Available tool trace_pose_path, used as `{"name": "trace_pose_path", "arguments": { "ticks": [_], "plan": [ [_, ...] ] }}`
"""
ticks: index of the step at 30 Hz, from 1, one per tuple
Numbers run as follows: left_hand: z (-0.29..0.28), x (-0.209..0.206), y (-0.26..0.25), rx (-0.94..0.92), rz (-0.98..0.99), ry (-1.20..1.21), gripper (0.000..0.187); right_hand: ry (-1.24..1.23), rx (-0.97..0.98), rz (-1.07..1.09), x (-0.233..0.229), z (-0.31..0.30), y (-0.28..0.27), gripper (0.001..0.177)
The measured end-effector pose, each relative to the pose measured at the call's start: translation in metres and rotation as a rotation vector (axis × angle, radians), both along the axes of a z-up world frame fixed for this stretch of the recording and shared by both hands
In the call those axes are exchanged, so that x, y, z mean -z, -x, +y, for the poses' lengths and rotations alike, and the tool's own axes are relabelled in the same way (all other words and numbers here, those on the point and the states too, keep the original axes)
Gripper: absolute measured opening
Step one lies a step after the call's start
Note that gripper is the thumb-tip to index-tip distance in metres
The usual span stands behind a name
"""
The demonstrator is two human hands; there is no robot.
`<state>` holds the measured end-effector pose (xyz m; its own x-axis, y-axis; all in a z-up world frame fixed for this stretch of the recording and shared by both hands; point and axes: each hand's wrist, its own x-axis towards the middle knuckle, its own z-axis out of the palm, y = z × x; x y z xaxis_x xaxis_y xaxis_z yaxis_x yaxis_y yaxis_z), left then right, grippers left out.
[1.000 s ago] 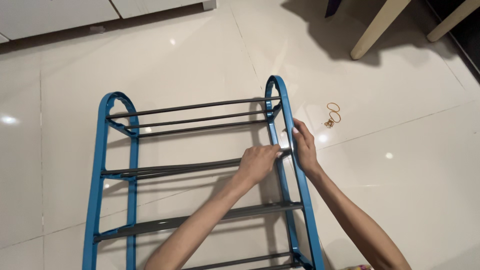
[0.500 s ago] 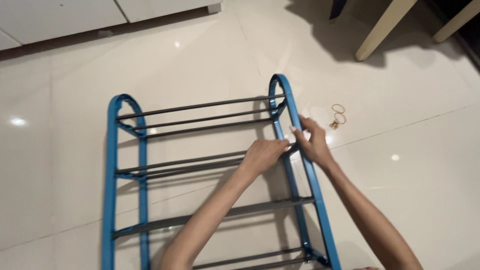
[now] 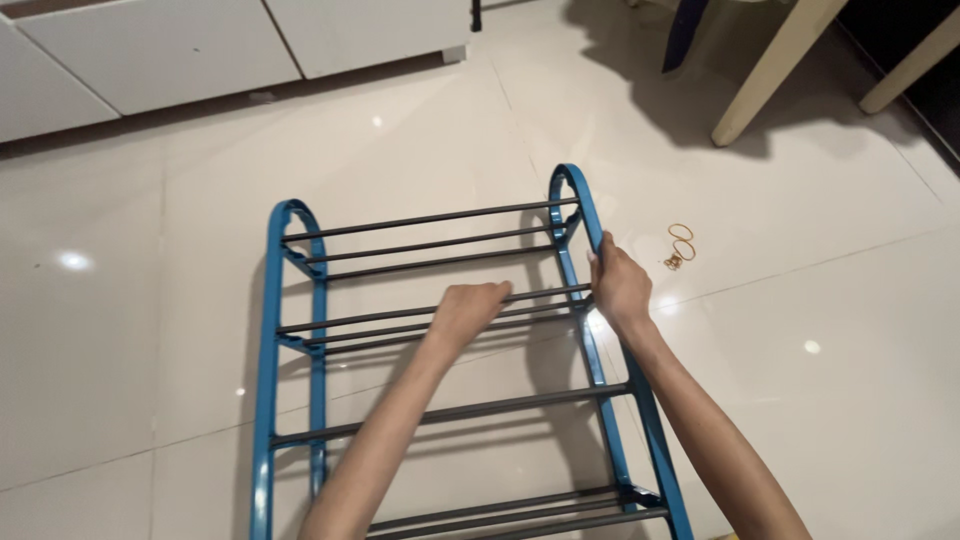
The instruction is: The person assembles a blue metal rack by hand on a tiled floor. They repeatedly insert and adjust horizontal bars into the side frames, then lift and reposition the rack to continue assembly.
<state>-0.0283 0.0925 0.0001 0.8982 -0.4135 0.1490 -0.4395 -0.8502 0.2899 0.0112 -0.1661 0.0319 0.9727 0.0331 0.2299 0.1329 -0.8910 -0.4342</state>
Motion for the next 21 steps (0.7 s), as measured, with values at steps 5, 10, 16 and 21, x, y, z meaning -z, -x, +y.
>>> {"name": "trace_pose_path", "arguments": {
  "ticks": [5,10,16,21],
  "plan": [
    [0.082,-0.005,0.025,-0.134,0.049,-0.082,0.006,0.017,0.010,-0.024,0.008,-0.008,-0.002,0.045],
    [0.129,-0.028,0.057,-0.272,0.073,-0.112,0.010,0.069,0.025,-0.034,0.028,-0.033,-0.013,0.044],
    [0.139,-0.067,0.074,-0.326,0.206,-0.160,0.034,0.149,-0.002,-0.133,0.038,-0.103,-0.036,0.042],
    [0.125,-0.066,0.068,-0.349,-0.179,0.069,0.025,0.227,0.089,-0.010,0.023,-0.138,-0.041,0.044]
  ]
}}
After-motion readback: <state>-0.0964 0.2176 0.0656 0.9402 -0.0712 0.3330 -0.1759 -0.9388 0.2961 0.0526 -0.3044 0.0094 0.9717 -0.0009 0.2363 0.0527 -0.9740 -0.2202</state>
